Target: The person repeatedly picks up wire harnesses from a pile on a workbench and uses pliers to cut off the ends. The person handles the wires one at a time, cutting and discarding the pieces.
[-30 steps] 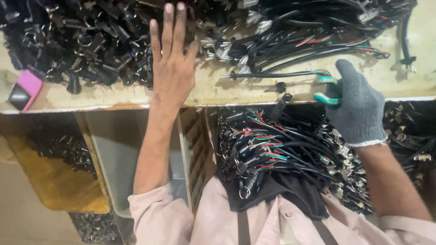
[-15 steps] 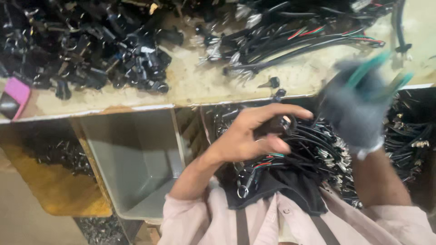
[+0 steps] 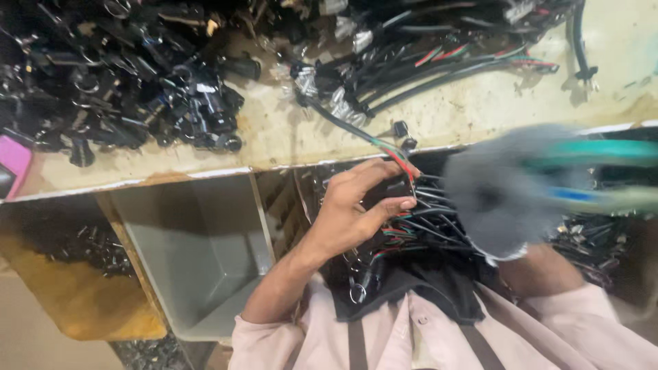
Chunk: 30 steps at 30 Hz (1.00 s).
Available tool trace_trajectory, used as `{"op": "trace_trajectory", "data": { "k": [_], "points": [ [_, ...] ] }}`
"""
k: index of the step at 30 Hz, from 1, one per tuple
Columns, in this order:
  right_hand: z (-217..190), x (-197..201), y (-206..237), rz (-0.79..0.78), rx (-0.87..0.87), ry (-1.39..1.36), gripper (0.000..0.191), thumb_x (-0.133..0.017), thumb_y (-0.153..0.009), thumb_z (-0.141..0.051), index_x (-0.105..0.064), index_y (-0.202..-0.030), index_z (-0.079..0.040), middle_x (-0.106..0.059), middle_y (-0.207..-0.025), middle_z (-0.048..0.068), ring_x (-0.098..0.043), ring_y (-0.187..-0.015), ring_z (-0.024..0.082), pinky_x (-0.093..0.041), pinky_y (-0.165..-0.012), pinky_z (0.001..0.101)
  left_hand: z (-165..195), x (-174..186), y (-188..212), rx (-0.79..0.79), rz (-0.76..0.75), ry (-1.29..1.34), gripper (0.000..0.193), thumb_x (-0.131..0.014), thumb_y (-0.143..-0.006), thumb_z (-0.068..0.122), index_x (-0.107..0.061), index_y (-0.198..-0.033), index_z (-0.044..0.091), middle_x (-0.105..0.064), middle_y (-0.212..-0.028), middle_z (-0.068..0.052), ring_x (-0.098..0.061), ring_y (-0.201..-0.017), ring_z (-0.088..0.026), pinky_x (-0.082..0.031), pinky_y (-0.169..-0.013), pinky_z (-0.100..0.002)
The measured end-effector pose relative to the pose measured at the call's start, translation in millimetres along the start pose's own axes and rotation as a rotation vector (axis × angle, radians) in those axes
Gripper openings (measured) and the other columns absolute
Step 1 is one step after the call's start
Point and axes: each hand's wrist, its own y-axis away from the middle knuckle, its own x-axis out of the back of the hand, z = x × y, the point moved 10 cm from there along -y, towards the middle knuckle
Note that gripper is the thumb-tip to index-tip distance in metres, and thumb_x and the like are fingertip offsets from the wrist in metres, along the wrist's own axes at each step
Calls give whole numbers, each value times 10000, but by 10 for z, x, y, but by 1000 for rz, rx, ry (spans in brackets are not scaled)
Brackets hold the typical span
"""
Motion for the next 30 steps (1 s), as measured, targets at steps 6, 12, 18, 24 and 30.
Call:
{"op": "trace_trajectory", "data": {
  "k": [6, 12, 18, 24, 30],
  "points": [
    [204, -10, 234, -70, -85, -93, 104, -694, -893, -123, -660, -982, -83, -623, -837, 90, -652, -729, 260, -508, -621, 362, 187, -96, 98, -151, -19, -36, 358, -861, -834, 59, -642, -1102, -34, -727, -1100, -162, -740, -1006, -265, -601, -890, -324],
    [-154, 40, -569, -20, 226, 457, 127, -721, -876, -115, -666, -989, -101, -598, -804, 80, -642, -712, 253, -497, -596, 362, 379, -550, 150, -259, -379, -1012, 642, -717, -907, 99, -544, -1516, 203, -698, -856, -84, -681, -674, -229, -545, -605, -353],
    [-244, -721, -1124, -528, 691, 1415, 125, -749, -867, -138, -657, -952, -129, -569, -741, 62, -635, -695, 236, -489, -576, 358, -67, -210, 555, 248, -906, -911, 568, -598, -1020, 402, -536, -1452, 38, -681, -742, -100, -684, -695, -297, -527, -611, -445],
    [-538, -719, -954, -397, 772, 1301, 163, -696, -895, -65, -698, -1057, -82, -591, -847, 86, -632, -757, 253, -483, -638, 375, 137, 1338, -391, -58, 217, -1648, 503, -657, -874, -42, -684, -1357, 97, -437, -1582, -261, -351, -1508, -444, -275, -1242, -618],
    [-544, -638, -1034, -373, 690, 1256, 132, -743, -873, -82, -660, -977, -83, -580, -841, 100, -627, -762, 287, -478, -629, 401, -108, 1755, -488, -133, 305, -1164, 236, -764, -912, 45, -682, -1115, 131, -579, -1430, -194, -493, -1304, -372, -370, -1106, -582]
  ]
}}
